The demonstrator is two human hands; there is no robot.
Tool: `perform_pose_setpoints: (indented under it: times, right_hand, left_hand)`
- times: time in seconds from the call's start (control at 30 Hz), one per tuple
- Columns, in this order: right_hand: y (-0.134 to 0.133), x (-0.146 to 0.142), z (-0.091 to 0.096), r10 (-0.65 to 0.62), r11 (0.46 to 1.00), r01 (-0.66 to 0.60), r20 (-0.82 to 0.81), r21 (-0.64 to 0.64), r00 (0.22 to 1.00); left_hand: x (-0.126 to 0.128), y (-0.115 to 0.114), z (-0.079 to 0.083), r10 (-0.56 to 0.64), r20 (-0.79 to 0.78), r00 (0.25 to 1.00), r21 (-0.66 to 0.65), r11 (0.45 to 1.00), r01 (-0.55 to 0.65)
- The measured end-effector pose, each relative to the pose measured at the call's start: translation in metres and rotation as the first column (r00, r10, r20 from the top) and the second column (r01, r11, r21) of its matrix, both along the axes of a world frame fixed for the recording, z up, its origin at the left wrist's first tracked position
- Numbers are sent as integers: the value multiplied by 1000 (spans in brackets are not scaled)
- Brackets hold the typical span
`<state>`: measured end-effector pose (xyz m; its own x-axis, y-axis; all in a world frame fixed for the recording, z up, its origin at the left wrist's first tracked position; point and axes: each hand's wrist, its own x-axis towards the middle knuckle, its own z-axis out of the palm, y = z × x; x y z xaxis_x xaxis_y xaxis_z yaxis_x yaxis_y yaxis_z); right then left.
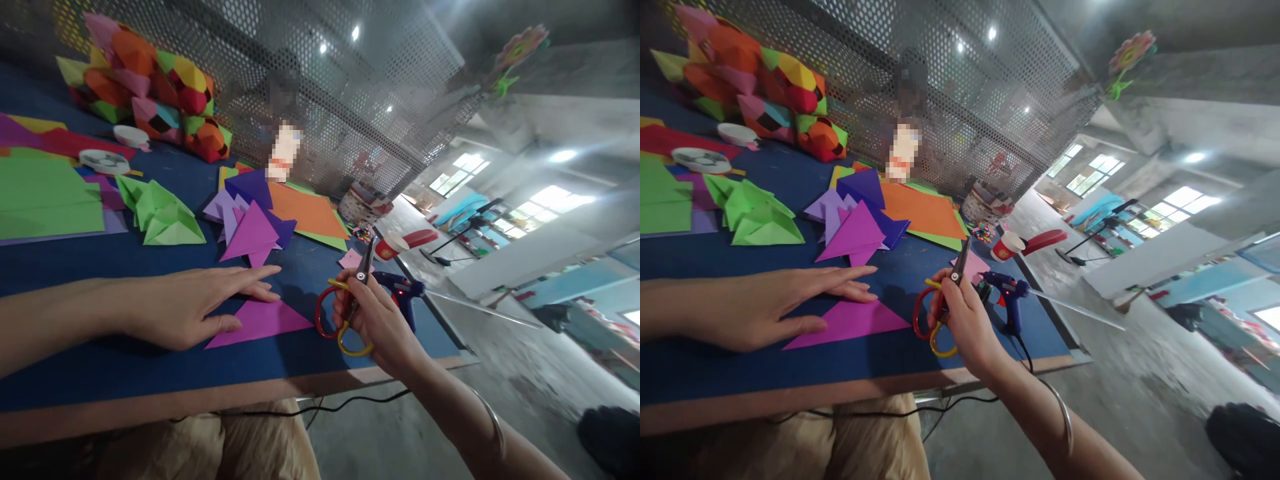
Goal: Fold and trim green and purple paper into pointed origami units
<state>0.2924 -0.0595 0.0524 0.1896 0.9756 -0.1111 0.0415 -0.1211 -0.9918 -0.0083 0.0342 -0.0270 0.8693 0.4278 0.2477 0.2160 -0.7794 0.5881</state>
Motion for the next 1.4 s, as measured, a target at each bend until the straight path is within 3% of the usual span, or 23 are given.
perform_pose_setpoints:
  times: [0.23, 0.4, 0.6, 0.77, 1.0, 1.1, 1.27, 1.4]
  right_hand:
    - [-1, -8, 12, 2, 1000, -1, -42, 25, 999]
    - [2, -16, 1, 22, 1000, -21, -61, 12, 998]
    - [2, -21, -11, 3, 1000, -5, -113, -17, 994]
    - [5, -39, -17, 81, 996, -85, -171, -17, 982]
    - [4, -73, -31, 252, 968, -242, -190, 70, 949]
    - [1, -72, -30, 238, 970, -225, -155, 96, 959]
    - [1, -58, -20, 204, 979, -202, -120, 28, 972]
    - [3, -64, -20, 207, 978, -207, -140, 15, 968]
  left_hand:
    - [2, 7, -5, -36, -18, 999, 25, 999, 36]
    - [5, 9, -8, -46, -2, 999, 15, 999, 46]
    - [6, 1, 11, -17, -55, 998, -67, 998, 13]
    - [5, -7, 26, -2, -90, 996, -92, 996, -7]
    - [8, -8, 28, 34, -127, 991, -32, 999, -38]
    - [10, -5, 28, 2, -132, 991, -46, 999, -9]
    - [10, -3, 31, -7, -148, 989, -104, 995, -9]
    - [7, -2, 31, 4, -168, 986, -116, 993, -24]
